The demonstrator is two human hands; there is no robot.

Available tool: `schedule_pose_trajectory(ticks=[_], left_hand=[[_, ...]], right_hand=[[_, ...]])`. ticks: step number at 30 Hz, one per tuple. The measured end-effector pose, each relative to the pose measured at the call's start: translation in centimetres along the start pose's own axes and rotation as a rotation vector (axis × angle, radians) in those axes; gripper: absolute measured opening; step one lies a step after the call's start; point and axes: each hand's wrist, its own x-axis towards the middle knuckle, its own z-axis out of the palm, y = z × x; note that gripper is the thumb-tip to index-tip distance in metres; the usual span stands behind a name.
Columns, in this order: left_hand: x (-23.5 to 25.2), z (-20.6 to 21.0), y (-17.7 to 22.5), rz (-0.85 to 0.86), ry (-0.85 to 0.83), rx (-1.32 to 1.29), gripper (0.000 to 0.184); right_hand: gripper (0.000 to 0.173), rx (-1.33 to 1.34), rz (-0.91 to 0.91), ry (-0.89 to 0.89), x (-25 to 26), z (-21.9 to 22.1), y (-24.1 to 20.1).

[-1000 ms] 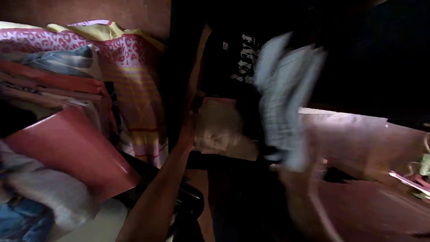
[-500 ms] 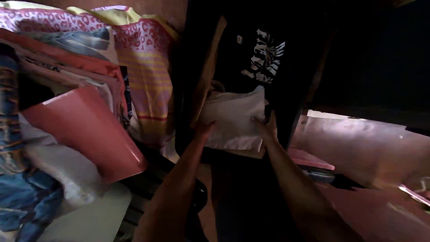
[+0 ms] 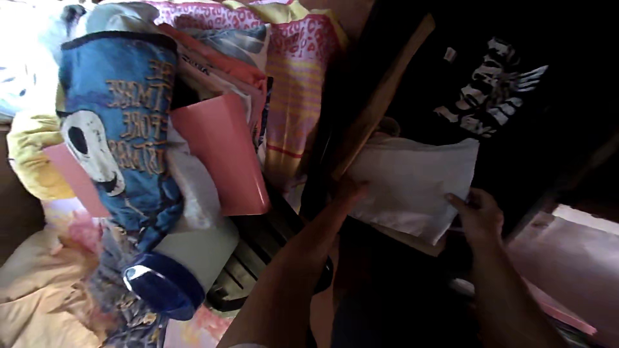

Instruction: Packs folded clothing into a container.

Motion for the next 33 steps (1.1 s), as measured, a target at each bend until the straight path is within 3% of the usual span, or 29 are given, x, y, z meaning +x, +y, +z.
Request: schedule_pose_trajectory(ticks=[3, 9, 11, 14, 17, 20, 23, 29, 31, 33], left_hand=[[-0.3, -0.2, -0.5, -0.038, -0.029, -0.020, 0.080], [0.6, 0.3, -1.8, 0.013, -0.001, -0.062, 0.062], [0.6, 0.1, -1.8, -0.004, -0.036, -0.015, 0.061], [0.7, 0.3, -1.8, 0.023, -0.072, -0.012, 0.053], [1.6, 0.6, -2.4, -0.009, -0.067, -0.096, 0.054], [2.2, 0.9, -2.9, -0.029, -0.080, -0.187, 0.056], [2.5, 0.9, -3.0, -0.017, -0.078, -0.162, 0.060], [2.2, 0.5, -2.1, 0.012, -0.036, 0.013, 0.056], [1.6, 0.5, -1.6, -0.043, 0.006, 0.040, 0.060], [1.3, 0.7, -1.4, -0.095, 0.034, 0.068, 0.063]], right_hand=[[0.073, 0.055, 0.057, 0.046, 1.3, -0.2, 2.2], [0.070, -0.186, 0.257, 0.010, 2.5, -0.1, 1.7], [0.065, -0.086, 0.343, -0.010, 2.5, -0.4, 1.8], [0.040, 0.055, 0.468, -0.075, 2.3, -0.6, 3.7], [0.054, 0.169, 0.564, -0.151, 1.8, -0.1, 3.8], [0.063, 0.072, 0.526, -0.080, 0.7, 0.6, 2.2], [0.055, -0.132, 0.491, 0.041, -0.1, 0.6, 0.9], [0.054, -0.149, 0.259, 0.261, -9.5, 0.6, -2.5], [0.052, -0.140, 0.289, 0.263, -11.4, 0.7, -1.7], [0.056, -0.207, 0.430, 0.163, -11.0, 0.5, 0.4]])
